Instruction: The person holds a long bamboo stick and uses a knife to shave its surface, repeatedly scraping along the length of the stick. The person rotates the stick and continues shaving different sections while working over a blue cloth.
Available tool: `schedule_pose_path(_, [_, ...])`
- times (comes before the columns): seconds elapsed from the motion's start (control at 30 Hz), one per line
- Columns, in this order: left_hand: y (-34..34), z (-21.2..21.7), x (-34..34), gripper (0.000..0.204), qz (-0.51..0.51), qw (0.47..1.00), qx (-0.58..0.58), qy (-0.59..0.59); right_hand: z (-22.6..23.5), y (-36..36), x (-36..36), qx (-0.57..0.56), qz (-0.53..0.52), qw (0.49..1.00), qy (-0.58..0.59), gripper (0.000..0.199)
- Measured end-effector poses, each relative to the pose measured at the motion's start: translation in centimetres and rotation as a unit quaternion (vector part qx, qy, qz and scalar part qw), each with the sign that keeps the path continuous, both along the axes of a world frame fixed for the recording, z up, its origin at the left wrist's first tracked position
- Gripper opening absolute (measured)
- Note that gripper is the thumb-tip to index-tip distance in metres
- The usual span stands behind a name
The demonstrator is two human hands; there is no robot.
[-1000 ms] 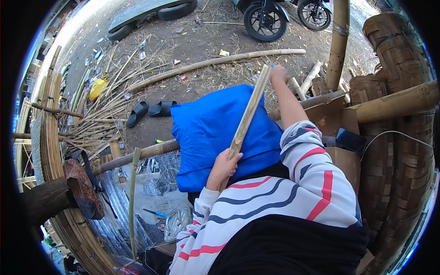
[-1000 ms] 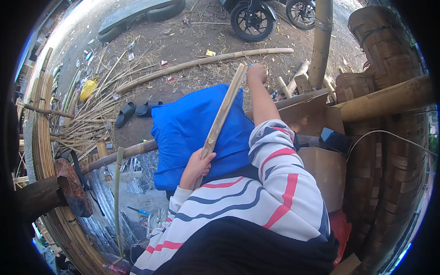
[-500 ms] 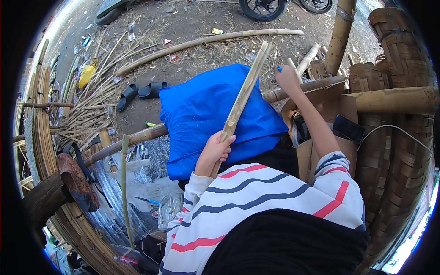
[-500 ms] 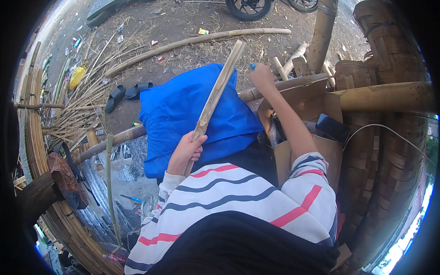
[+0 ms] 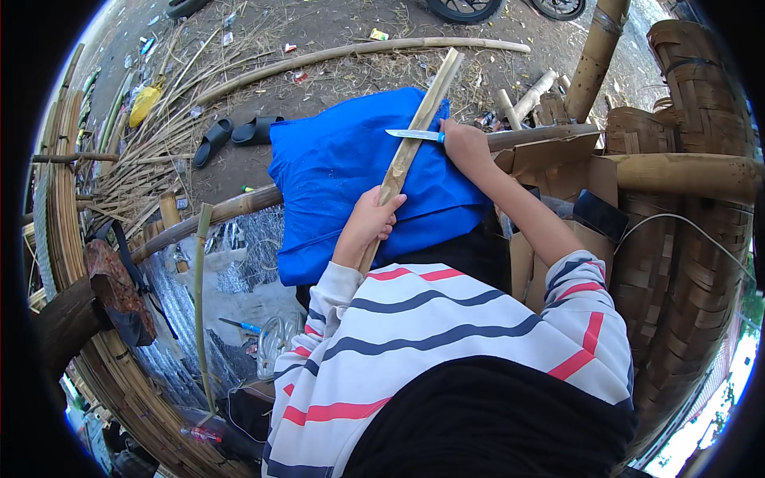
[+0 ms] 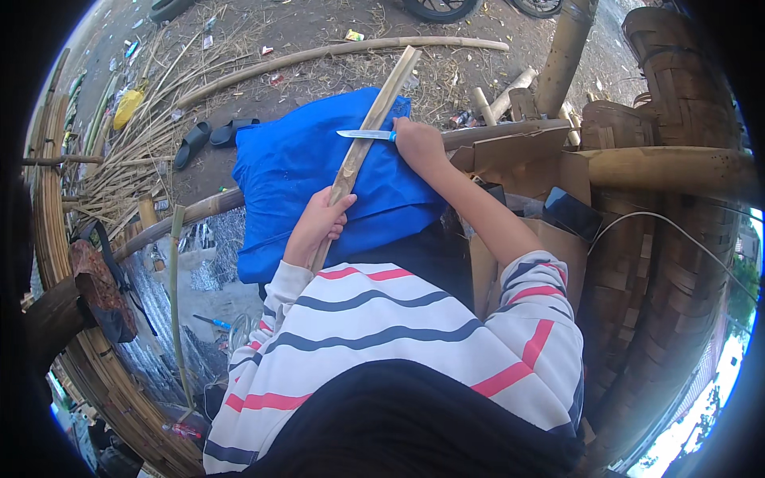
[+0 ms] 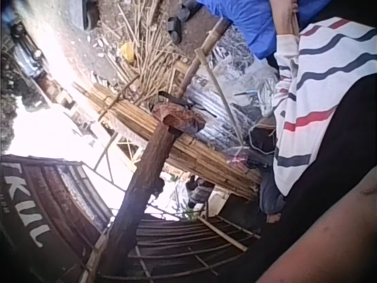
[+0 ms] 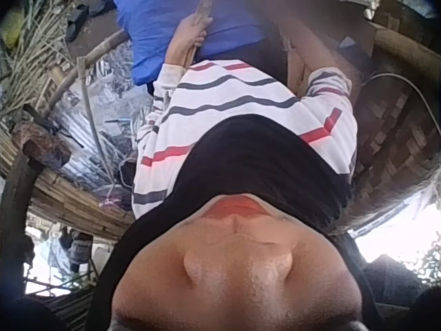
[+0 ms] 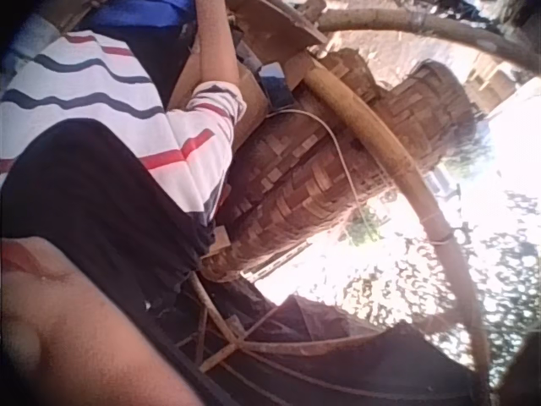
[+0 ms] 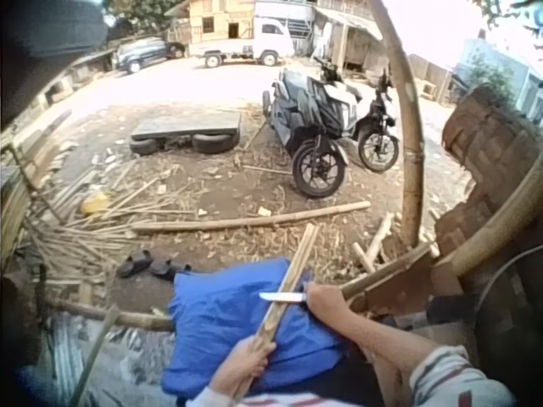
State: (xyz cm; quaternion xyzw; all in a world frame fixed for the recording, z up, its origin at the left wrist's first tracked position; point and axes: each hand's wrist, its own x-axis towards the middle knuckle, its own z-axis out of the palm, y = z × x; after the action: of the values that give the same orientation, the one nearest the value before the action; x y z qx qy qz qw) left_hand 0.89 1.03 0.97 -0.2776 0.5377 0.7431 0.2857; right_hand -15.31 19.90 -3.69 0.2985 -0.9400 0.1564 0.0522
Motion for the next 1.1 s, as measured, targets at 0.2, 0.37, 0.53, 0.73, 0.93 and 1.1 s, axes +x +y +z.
schedule_pose_path(0.2, [0.2,0.0,-0.5,0.019,0.009,1.0,-0.011,0.002,-0.7,-0.8,-1.3,0.037,-0.062,0.997,-0.01,0.024])
schedule_pose_path(0.37, [0.1,0.6,0.0,0.018,0.007,0.999,-0.032,-0.007,-1.5,-1.0,-5.4,0.05,-0.102,0.994,-0.007,0.017])
schedule_pose_path(0.53, [-0.5,0.0,-0.2,0.018,0.026,0.999,-0.024,-0.007,-2.2,-2.7,-6.3,0.045,-0.111,0.993,-0.014,0.02])
schedule_pose_path(0.73, [-0.8,0.1,-0.7,0.018,0.037,0.999,-0.03,-0.016,-3.1,-4.0,-8.4,0.027,-0.151,0.988,-0.012,0.022])
schedule_pose_path(0.93, [-1.4,-0.1,-0.5,0.019,0.046,0.999,0.003,-0.019,-3.3,-5.5,-10.0,0.013,-0.188,0.982,-0.014,0.023])
schedule_pose_path(1.1, [-1.9,-0.1,-0.8,0.018,0.063,0.998,0.008,-0.03,-3.5,-6.2,-11.0,0.013,-0.177,0.984,-0.003,0.027])
